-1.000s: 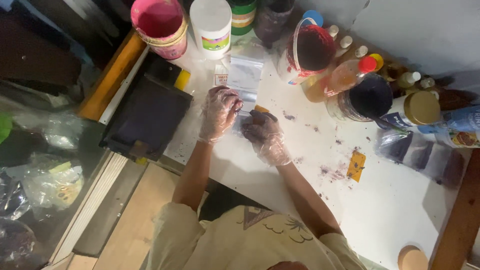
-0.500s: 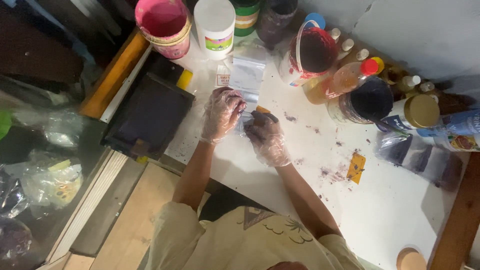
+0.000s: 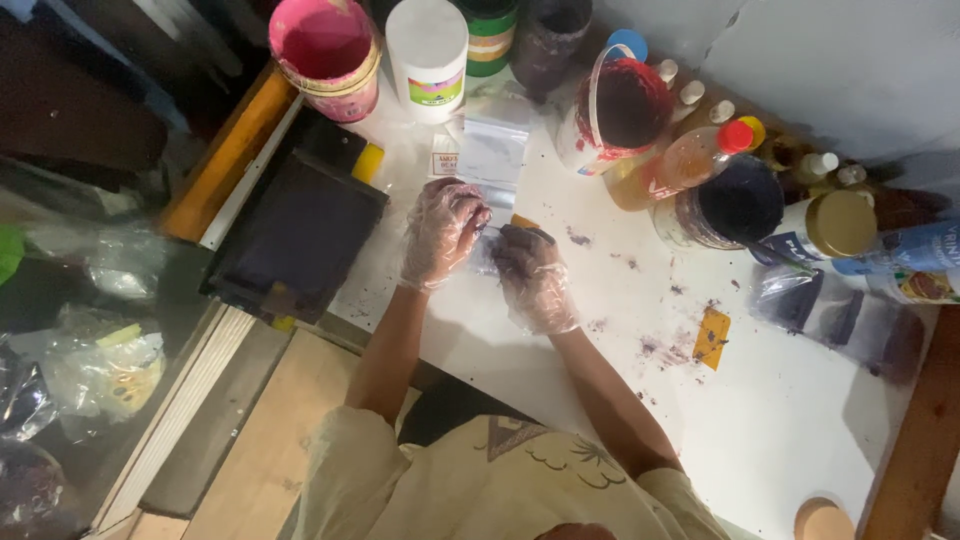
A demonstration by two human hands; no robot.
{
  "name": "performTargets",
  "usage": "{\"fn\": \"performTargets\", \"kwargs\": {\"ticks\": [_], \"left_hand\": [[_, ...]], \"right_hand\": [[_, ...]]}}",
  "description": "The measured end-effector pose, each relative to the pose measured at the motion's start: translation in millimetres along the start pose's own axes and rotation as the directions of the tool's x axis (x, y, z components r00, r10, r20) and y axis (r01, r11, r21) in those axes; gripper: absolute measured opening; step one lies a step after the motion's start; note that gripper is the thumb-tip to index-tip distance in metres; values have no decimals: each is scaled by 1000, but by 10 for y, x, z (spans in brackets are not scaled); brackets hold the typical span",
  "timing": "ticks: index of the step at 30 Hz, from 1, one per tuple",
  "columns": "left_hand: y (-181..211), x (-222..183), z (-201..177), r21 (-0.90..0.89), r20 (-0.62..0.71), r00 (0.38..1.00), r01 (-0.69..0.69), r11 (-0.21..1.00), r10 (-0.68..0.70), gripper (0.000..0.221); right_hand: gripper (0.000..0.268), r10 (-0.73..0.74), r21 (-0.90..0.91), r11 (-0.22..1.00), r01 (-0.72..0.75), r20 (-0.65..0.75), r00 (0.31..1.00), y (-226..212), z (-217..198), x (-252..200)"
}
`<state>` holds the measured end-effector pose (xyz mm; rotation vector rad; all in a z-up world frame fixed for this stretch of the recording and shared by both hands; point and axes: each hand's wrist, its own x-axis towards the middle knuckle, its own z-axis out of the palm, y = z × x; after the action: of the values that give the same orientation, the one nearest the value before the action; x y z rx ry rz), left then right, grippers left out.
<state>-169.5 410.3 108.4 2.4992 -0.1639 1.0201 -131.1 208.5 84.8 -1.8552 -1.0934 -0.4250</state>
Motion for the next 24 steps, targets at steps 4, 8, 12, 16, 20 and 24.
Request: {"fn": "performTargets", "kwargs": {"ticks": [4, 8, 12, 16, 20, 24], "left_hand": [[19, 21, -34, -52, 87, 993, -77, 996, 81, 25], [97, -15, -38, -74, 311, 943, -98, 992, 116, 82], [171, 27, -114, -171, 409, 905, -51, 984, 118, 89], [99, 7, -32, -130, 413, 909, -4, 991, 58, 90], [-17, 15, 106, -102, 126, 992, -12, 995, 25, 49], [-71, -10, -141, -137, 102, 992, 93, 986, -79, 37]], "right_hand": [[19, 250, 26, 967, -255, 128, 960, 13, 148, -1], [35, 501, 459, 758, -463, 44, 864, -277, 139, 191], [26, 396, 209, 892, -400, 62, 916, -326, -24, 267], [30, 379, 136, 914, -383, 58, 924, 18, 194, -22], [20, 437, 180, 884, -431, 6, 899, 163, 266, -146], [13, 479, 215, 861, -461, -36, 877, 339, 368, -198]]}}
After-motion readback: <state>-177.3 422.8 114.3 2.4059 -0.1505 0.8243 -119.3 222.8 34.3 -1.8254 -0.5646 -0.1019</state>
